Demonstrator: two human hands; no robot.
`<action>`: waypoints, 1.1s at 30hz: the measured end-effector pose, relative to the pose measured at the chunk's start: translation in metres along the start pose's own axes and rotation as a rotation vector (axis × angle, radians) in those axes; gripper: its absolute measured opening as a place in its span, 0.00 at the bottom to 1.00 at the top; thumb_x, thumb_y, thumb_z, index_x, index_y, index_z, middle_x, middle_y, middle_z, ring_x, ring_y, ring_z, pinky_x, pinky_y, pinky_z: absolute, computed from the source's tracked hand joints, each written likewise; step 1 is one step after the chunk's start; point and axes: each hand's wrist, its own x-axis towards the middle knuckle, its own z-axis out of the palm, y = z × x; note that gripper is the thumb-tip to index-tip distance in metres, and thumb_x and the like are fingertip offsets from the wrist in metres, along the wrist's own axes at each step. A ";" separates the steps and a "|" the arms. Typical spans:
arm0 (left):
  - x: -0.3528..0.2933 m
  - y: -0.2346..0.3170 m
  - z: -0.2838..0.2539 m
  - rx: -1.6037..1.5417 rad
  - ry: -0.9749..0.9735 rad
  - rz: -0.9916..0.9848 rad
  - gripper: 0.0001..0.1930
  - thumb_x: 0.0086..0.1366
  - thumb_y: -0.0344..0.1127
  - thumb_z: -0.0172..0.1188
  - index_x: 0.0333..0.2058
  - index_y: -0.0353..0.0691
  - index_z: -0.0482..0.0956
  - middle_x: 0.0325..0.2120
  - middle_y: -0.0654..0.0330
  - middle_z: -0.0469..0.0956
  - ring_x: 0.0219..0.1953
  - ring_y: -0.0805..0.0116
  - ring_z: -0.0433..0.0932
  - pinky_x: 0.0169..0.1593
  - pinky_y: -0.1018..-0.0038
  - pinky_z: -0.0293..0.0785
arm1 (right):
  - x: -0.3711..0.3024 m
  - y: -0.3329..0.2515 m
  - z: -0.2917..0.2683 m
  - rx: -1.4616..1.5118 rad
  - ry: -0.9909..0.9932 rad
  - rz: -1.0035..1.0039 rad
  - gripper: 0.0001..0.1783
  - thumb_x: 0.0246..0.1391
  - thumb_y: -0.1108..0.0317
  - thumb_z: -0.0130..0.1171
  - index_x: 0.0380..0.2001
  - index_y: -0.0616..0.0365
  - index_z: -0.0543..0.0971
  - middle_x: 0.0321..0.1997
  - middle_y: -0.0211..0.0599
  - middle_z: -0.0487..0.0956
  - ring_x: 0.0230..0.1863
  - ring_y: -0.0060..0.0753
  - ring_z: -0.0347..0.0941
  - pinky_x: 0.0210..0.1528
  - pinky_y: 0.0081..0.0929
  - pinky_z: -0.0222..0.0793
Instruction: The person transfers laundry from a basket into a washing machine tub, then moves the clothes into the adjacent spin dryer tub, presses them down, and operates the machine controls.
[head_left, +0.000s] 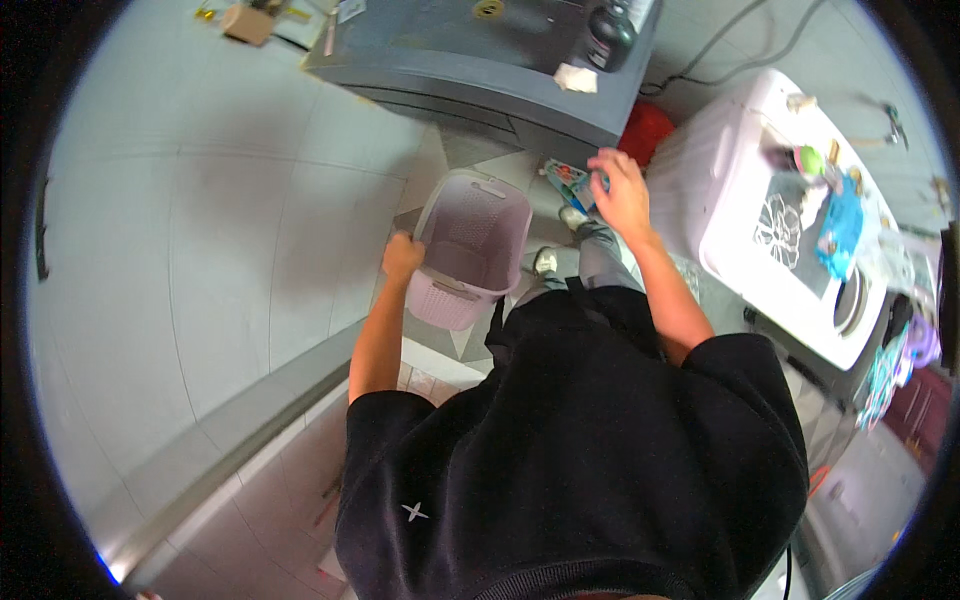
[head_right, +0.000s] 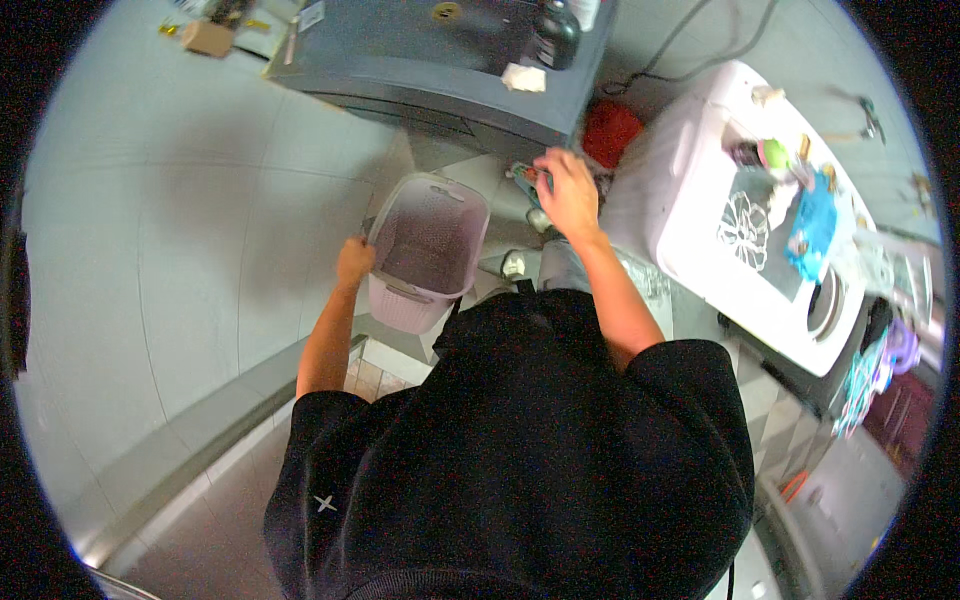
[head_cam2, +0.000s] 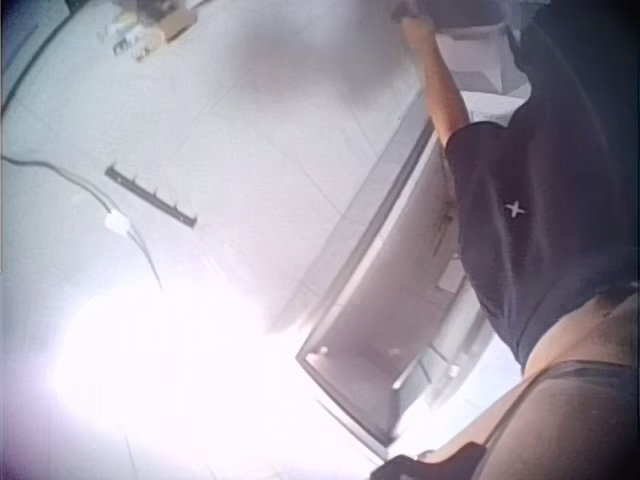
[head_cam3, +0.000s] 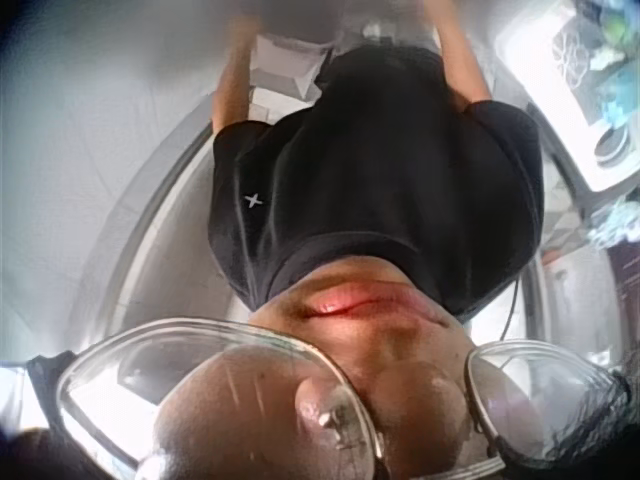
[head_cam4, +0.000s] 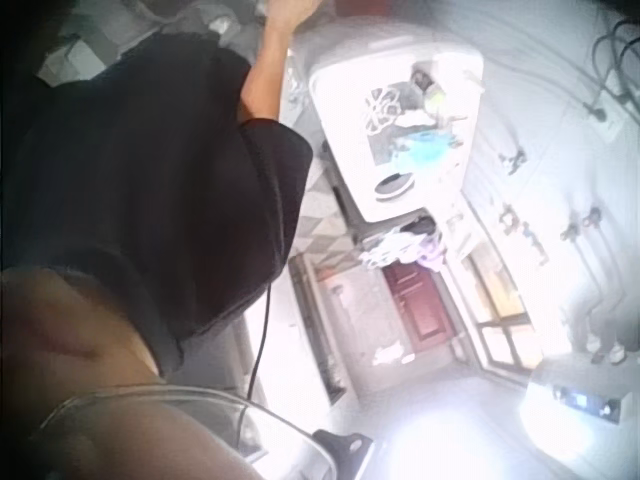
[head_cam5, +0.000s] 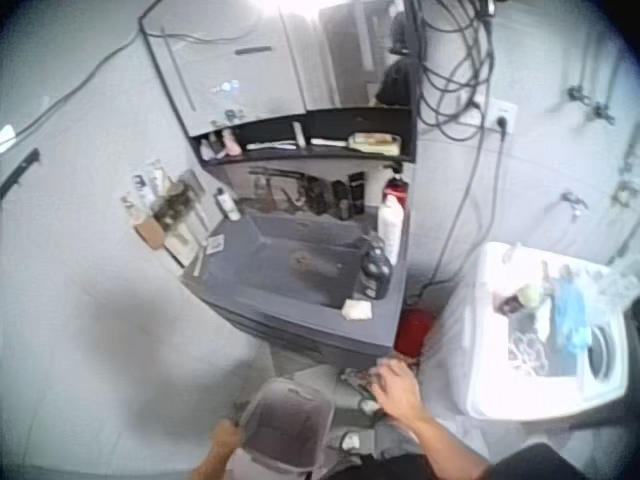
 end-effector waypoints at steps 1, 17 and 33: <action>0.000 0.012 0.014 0.005 -0.032 0.038 0.17 0.54 0.37 0.57 0.40 0.32 0.82 0.38 0.37 0.83 0.46 0.38 0.82 0.49 0.52 0.77 | -0.030 0.004 -0.003 0.005 -0.088 0.104 0.12 0.53 0.69 0.62 0.42 0.52 0.82 0.49 0.39 0.80 0.51 0.48 0.76 0.53 0.41 0.73; -0.091 0.209 0.164 0.345 -0.401 0.588 0.17 0.53 0.37 0.59 0.43 0.44 0.82 0.41 0.47 0.84 0.48 0.45 0.81 0.52 0.56 0.76 | -0.337 0.030 0.008 0.194 -0.361 0.964 0.21 0.53 0.56 0.60 0.49 0.51 0.81 0.45 0.47 0.84 0.47 0.51 0.81 0.53 0.46 0.75; -0.357 0.365 0.302 0.738 -0.590 1.133 0.24 0.57 0.39 0.60 0.52 0.39 0.68 0.36 0.40 0.83 0.43 0.36 0.81 0.49 0.47 0.75 | -0.489 0.118 -0.084 1.256 0.660 1.454 0.22 0.59 0.54 0.62 0.48 0.59 0.82 0.41 0.33 0.84 0.39 0.30 0.78 0.42 0.28 0.75</action>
